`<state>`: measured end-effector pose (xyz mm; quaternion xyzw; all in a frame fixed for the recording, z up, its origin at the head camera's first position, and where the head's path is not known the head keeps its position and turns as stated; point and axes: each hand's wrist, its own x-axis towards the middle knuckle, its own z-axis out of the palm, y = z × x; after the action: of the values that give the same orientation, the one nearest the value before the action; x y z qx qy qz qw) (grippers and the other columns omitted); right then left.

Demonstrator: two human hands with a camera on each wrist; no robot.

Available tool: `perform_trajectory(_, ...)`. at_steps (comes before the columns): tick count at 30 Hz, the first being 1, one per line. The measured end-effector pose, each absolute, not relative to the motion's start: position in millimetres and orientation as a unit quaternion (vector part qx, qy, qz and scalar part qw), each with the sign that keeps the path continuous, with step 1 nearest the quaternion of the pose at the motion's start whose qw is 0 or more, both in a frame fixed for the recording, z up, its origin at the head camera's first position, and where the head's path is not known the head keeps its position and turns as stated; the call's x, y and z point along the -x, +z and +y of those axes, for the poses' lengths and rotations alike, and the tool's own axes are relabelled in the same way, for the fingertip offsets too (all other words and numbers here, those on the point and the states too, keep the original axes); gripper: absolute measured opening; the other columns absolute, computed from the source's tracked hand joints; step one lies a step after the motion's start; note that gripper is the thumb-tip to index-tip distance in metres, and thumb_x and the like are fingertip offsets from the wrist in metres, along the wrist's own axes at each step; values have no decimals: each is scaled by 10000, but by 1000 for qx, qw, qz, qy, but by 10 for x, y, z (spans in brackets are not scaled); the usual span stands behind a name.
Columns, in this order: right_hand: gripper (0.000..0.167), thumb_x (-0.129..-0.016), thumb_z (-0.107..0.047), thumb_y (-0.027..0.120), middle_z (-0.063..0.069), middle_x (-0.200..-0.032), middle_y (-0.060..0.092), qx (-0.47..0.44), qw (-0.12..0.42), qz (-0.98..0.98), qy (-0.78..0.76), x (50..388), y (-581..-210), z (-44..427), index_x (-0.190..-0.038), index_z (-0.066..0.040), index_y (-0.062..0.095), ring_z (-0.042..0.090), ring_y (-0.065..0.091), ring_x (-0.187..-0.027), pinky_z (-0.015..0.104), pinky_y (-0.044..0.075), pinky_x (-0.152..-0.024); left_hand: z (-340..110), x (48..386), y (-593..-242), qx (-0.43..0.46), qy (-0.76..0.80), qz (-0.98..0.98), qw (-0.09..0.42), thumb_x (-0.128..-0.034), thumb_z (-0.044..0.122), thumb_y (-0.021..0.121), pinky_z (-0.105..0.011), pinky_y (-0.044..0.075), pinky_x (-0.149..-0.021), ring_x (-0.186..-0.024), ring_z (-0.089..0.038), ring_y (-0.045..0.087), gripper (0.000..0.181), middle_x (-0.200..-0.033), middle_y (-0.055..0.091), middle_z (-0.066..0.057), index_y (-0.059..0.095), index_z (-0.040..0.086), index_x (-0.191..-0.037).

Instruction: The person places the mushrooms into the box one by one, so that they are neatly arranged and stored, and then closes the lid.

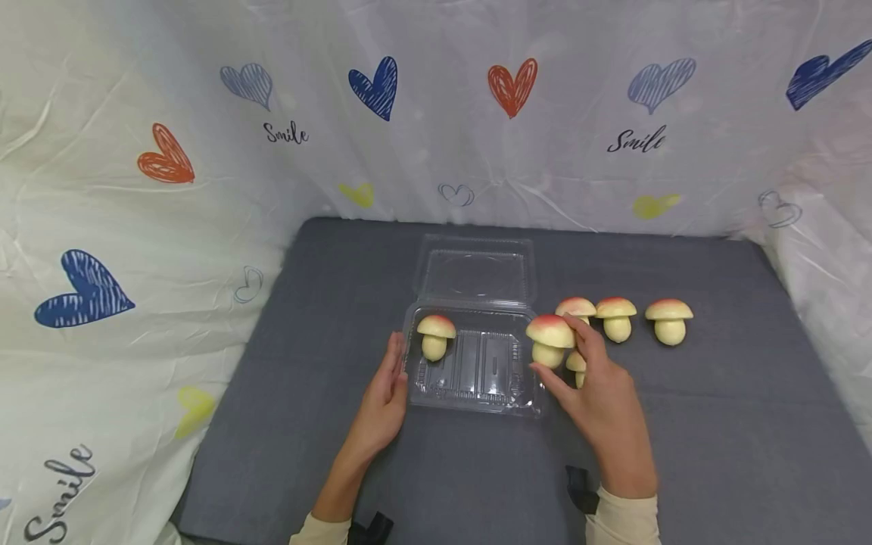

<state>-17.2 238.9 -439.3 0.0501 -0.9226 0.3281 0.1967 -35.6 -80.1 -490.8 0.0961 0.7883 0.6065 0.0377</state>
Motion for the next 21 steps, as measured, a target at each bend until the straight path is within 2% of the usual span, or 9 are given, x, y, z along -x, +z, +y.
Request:
perform_trajectory(3,950,-749,-158,982,177,-1411,667,-80,200,-921,323,256,-4407,2256,-1553,-119,478,392,731,-1112,572,558,-779,-798,367,-4900,-96,606,788,42,-1092,-69,396,-509,178,-1275,-1614,-268,171,700,-1755,130,-190,51,33,-1692)
perform_trajectory(5,937,-748,-175,985,210,-1378,682,-92,206,-920,322,305,-4424,2158,-1540,-102,489,393,736,-1093,561,573,-743,-799,369,-4895,-95,608,787,43,-1088,-77,395,-507,176,-1276,-1614,-265,172,702,-1757,126,-182,51,31,-1691)
perform_trajectory(8,900,-774,-218,974,217,-1336,704,-105,205,-919,320,367,-4456,2018,-1527,-84,500,362,765,-905,490,573,-647,-803,371,-4891,-96,609,786,44,-1086,-81,394,-498,181,-1274,-1613,-267,179,693,-1757,126,-182,57,3,-1685)
perform_trajectory(11,865,-804,-264,957,196,-1312,713,-107,199,-921,317,413,-4497,1893,-1523,-104,503,285,721,-708,418,534,-572,-807,369,-4883,-95,610,786,44,-1085,-79,393,-490,197,-1270,-1611,-269,189,683,-1757,131,-181,65,-15,-1681)
perform_trajectory(12,858,-813,-272,951,189,-1261,729,-109,196,-922,316,429,-4514,1861,-1524,-107,500,245,673,-620,403,514,-551,-808,368,-4879,-95,609,786,44,-1085,-78,393,-488,202,-1269,-1611,-269,191,685,-1757,134,-180,65,-13,-1682)
perform_trajectory(15,838,-829,-285,939,178,-1023,742,-108,185,-925,315,472,-4558,1772,-1523,-116,500,144,517,-488,360,450,-507,-811,363,-4876,-94,610,786,45,-1087,-75,394,-485,210,-1268,-1610,-267,195,695,-1757,137,-174,60,16,-1689)
perform_trajectory(18,823,-845,-291,925,152,-779,661,-106,173,-929,310,504,-4600,1712,-1528,-118,499,76,376,-417,314,372,-461,-813,360,-4877,-93,608,787,46,-1090,-68,395,-489,211,-1268,-1611,-265,191,706,-1757,142,-173,51,49,-1695)
perform_trajectory(21,819,-848,-296,920,163,-776,664,-103,163,-932,308,527,-4640,1664,-1529,-113,503,73,398,-421,326,398,-465,-816,353,-4882,-92,606,789,46,-1092,-64,397,-493,209,-1269,-1611,-263,184,707,-1756,145,-174,48,52,-1696)
